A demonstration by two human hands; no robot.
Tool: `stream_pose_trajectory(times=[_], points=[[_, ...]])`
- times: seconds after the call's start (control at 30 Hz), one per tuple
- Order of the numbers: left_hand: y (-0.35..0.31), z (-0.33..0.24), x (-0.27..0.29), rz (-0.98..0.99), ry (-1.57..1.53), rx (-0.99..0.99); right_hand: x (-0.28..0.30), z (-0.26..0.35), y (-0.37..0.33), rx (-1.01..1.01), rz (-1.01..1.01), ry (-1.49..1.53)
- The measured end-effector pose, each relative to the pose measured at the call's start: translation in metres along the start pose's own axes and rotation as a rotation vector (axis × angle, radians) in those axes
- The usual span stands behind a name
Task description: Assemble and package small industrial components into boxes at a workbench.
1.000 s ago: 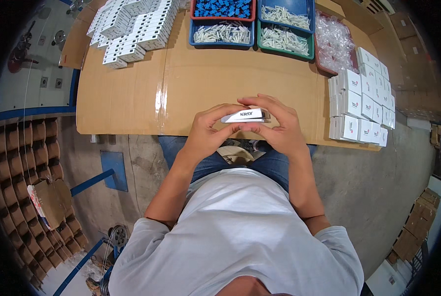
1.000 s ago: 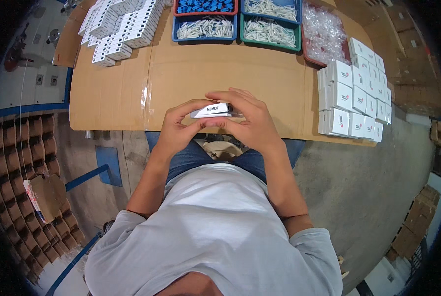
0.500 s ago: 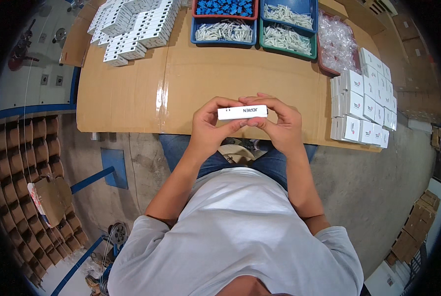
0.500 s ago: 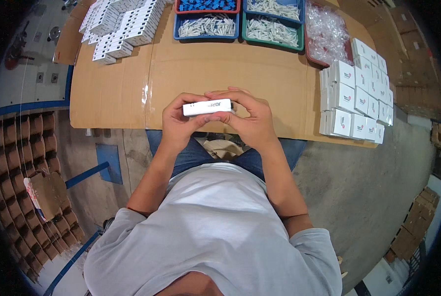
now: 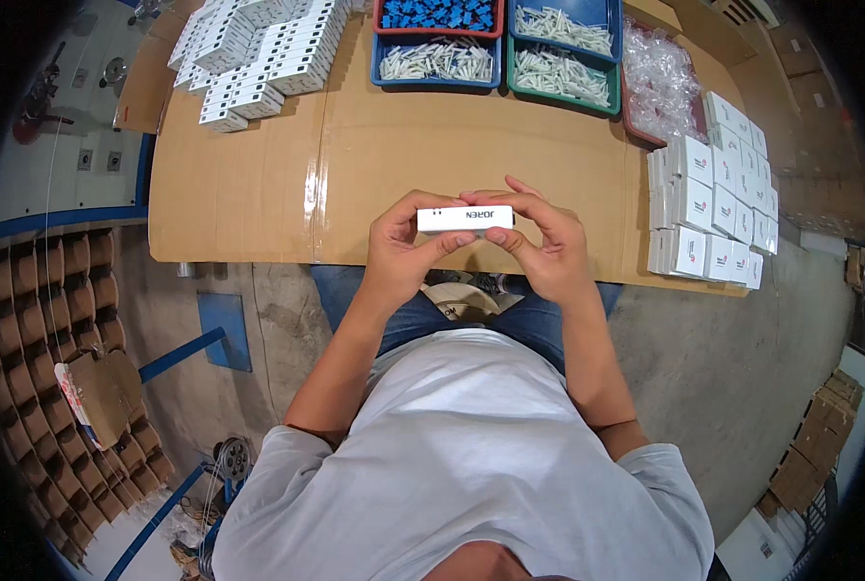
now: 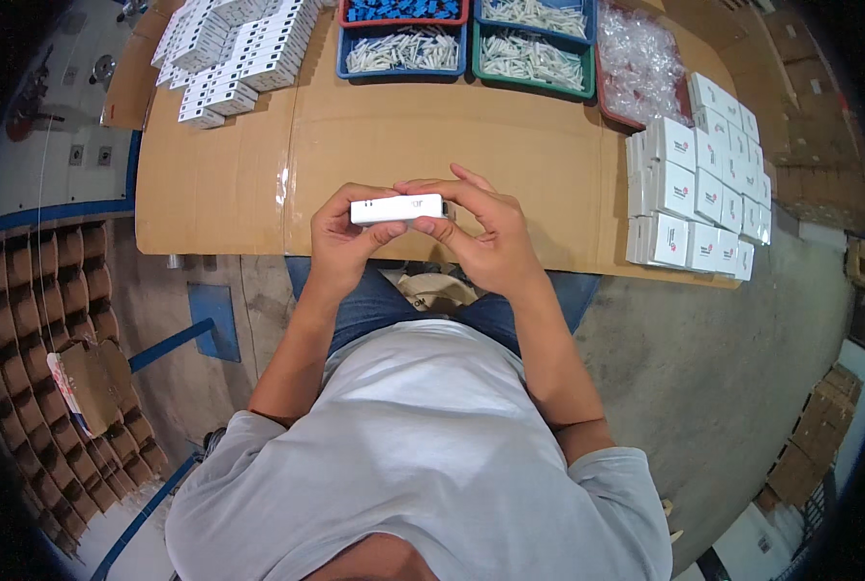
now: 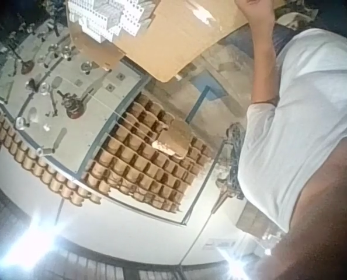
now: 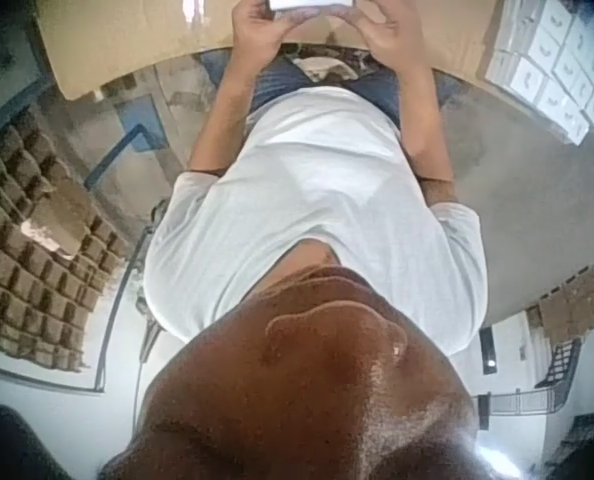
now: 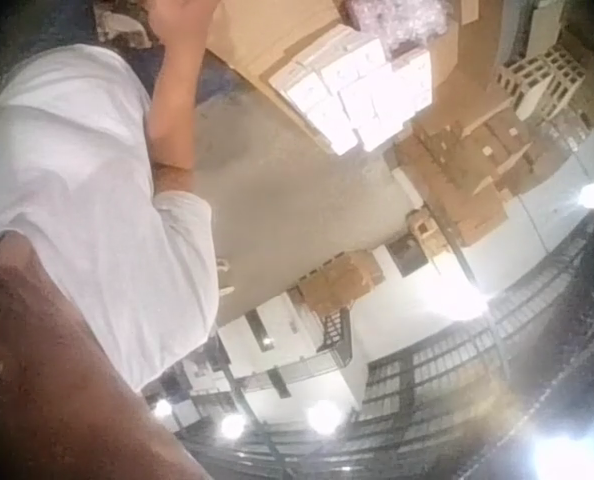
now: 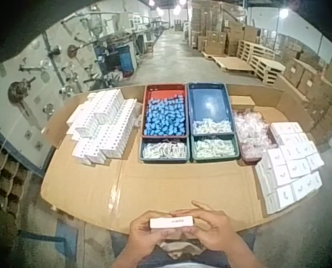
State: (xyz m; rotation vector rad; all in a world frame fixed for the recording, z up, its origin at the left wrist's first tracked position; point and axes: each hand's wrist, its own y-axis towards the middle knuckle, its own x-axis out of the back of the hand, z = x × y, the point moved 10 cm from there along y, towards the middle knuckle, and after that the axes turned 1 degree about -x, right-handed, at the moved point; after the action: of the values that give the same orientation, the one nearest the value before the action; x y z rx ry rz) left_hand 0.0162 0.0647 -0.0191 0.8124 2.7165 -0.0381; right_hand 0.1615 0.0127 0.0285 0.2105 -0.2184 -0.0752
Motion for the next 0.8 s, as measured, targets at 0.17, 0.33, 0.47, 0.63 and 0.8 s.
stream_pose_trajectory(times=[0.17, 0.33, 0.47, 0.63, 0.8], points=[[0.006, 0.002, 0.011, -0.019, -0.054, 0.005, -0.004, 0.000, 0.002, -0.080, -0.099, 0.094], [0.007, 0.004, 0.010, -0.011, -0.080, 0.038, 0.000, 0.003, 0.001, -0.008, -0.124, 0.032], [0.007, 0.010, 0.013, -0.026, -0.094, 0.042, 0.002, -0.004, -0.001, -0.001, -0.147, -0.076], [0.005, 0.032, 0.017, -0.045, -0.336, 0.167, -0.009, -0.015, 0.002, -0.197, 0.011, -0.095], [0.003, 0.036, 0.005, -0.183, -0.481, 0.348, -0.022, 0.000, 0.003, -0.144, 0.095, 0.220]])
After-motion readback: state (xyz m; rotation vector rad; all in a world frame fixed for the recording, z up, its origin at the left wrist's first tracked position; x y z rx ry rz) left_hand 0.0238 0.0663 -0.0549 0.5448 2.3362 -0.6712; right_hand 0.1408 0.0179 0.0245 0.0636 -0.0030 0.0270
